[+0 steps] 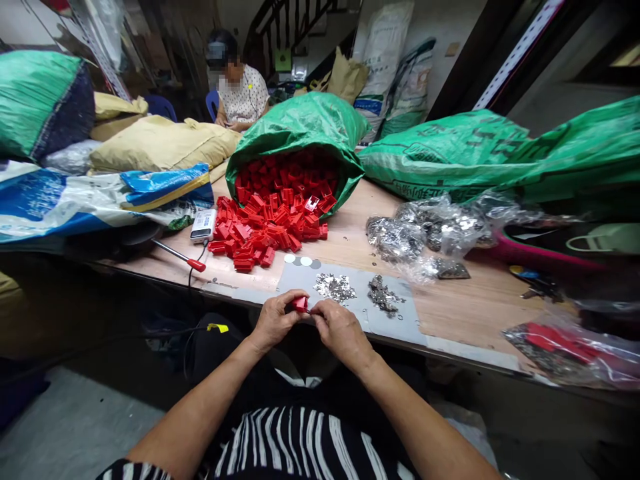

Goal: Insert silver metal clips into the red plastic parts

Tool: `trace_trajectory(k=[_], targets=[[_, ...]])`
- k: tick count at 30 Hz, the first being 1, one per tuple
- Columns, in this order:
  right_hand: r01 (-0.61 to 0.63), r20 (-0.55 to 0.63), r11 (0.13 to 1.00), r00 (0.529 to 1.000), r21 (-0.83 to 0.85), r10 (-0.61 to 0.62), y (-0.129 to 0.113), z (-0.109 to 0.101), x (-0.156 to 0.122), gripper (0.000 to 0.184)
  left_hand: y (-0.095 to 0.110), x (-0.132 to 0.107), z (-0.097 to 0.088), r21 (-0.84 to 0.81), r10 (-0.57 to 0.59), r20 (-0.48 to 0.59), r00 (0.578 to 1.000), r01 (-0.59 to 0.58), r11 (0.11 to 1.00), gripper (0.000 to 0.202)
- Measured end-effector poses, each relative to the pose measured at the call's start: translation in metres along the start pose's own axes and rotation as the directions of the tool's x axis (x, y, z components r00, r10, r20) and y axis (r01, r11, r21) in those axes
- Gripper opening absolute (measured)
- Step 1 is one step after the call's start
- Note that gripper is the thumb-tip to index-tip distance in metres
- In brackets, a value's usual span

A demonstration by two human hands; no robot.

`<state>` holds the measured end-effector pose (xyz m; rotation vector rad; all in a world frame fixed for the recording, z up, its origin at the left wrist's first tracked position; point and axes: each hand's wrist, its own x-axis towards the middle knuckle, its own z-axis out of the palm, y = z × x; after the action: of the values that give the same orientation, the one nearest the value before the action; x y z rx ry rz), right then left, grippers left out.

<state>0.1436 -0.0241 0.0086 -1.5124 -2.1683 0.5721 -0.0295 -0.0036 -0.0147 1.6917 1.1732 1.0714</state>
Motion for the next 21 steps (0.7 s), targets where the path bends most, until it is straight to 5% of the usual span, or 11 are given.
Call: trace_trajectory(k=[9, 14, 17, 21], targets=[[0.047, -0.004, 0.949, 0.999, 0.312, -0.048, 0.016, -0.016, -0.005, 0.016, 0.003, -0.005, -0.001, -0.119, -0.029, -0.014, 0.999, 0.027, 0.993, 0.031], [-0.068, 0.042, 0.903, 0.998, 0.425, 0.055, 0.020, -0.027, -0.019, 0.019, 0.019, -0.015, 0.007, -0.324, -0.104, -0.115, 0.988, 0.062, 0.944, 0.030], [-0.057, 0.073, 0.874, 0.997, 0.482, 0.024, 0.013, -0.034, -0.025, 0.020, 0.033, -0.021, 0.014, -0.634, -0.253, -0.091, 0.963, 0.140, 0.761, 0.020], [0.022, 0.106, 0.870, 0.991, 0.492, -0.085, -0.003, -0.036, -0.024, 0.031, 0.045, -0.027, 0.018, -0.902, -0.390, 0.126, 0.912, 0.269, 0.337, 0.022]])
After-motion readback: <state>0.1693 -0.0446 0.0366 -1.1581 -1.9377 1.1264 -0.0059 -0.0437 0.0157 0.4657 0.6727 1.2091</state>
